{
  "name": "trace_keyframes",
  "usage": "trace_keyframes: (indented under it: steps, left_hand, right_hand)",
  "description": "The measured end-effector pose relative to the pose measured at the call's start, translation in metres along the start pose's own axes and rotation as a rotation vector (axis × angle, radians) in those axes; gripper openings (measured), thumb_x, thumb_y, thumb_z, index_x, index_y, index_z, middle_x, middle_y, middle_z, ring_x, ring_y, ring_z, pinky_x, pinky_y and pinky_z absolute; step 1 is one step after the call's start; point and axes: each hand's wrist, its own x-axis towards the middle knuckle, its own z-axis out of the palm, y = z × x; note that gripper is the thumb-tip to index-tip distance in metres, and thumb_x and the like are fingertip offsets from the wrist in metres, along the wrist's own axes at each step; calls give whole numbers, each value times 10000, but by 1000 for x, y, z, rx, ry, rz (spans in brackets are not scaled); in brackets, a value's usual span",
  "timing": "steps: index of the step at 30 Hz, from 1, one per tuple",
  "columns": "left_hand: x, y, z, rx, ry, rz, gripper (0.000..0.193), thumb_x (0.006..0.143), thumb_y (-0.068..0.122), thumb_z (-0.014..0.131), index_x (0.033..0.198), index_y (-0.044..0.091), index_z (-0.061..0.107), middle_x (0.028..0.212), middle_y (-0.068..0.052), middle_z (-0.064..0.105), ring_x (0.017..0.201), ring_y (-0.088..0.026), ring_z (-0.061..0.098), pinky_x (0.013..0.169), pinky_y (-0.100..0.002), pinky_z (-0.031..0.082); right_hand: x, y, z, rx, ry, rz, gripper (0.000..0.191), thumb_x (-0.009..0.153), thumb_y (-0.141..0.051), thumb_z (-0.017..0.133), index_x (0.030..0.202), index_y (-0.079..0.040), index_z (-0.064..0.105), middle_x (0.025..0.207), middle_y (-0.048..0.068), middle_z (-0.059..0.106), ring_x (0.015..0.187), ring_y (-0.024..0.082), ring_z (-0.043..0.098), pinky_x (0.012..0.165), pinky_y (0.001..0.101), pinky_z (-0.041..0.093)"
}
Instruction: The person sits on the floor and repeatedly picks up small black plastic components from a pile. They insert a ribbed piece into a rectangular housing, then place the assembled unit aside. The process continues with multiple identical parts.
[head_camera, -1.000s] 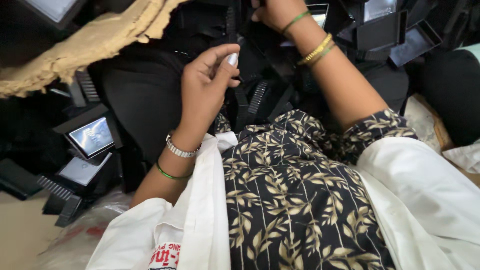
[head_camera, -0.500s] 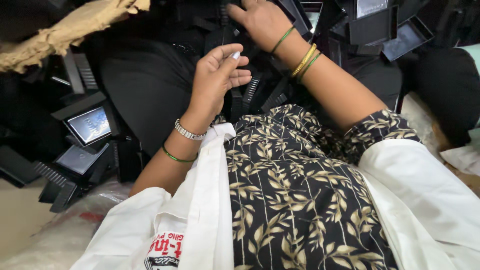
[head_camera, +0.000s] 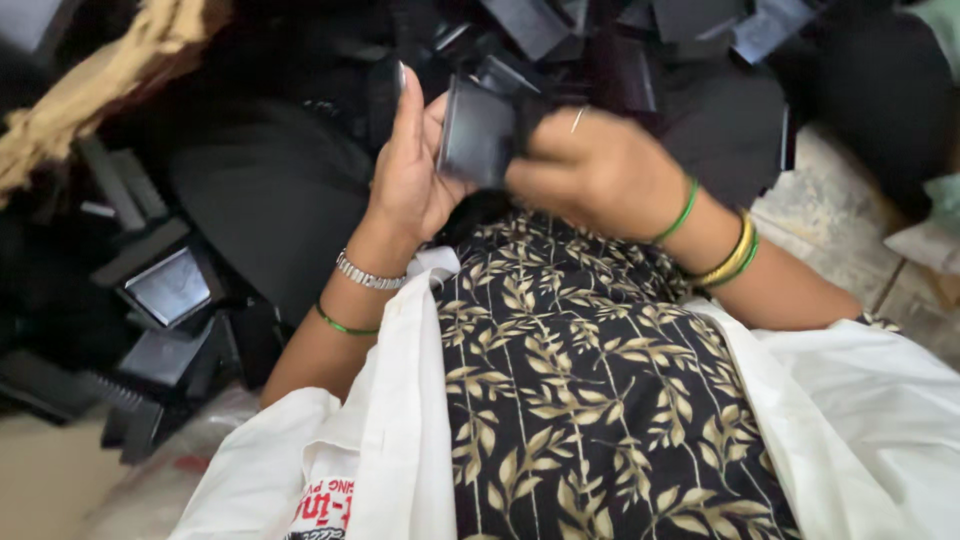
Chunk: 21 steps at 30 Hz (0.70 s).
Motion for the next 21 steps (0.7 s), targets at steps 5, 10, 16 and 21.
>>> trace_keyframes:
  steps: [5,10,16,21]
  left_hand:
    - [5,-15,17,26,-19,-136,545,1152,383,438,1561,23,426,1354,-125,624,1167,-238,662,986,-422,555]
    - [-2,-15,39,104,-171,48,619,1072,273,498,1625,165,242,1387,-142,593,1253,-239,626,1069,-402,566]
    - [-8,-18,66,186,-153,66,692,1006,2,628,1621,29,311,1396,-141,579,1260,-238,621,1046,-400,582]
    - [-10,-22,72,339,-39,173,721,940,-38,667,1579,14,337,1340,-152,614,1156,-221,663,953,-373,608]
  right_hand:
    - [-14,-36,-19,200,132,151,242,885,-16,735,1121,-60,712,1008,96,588,893,251,621,775,329,503]
    - [-23,-39,-40,898,542,583,328,1002,0,732,1294,-39,590,1101,22,617,897,89,559,793,221,451]
    - [-46,-17,8,1187,603,778,480,972,-45,672,1395,-11,449,1273,26,567,1189,82,561,1070,239,476]
    - [-65,-21,17,1325,465,768,760,939,-72,732,1595,-16,351,1337,63,585,1198,110,565,1038,285,485]
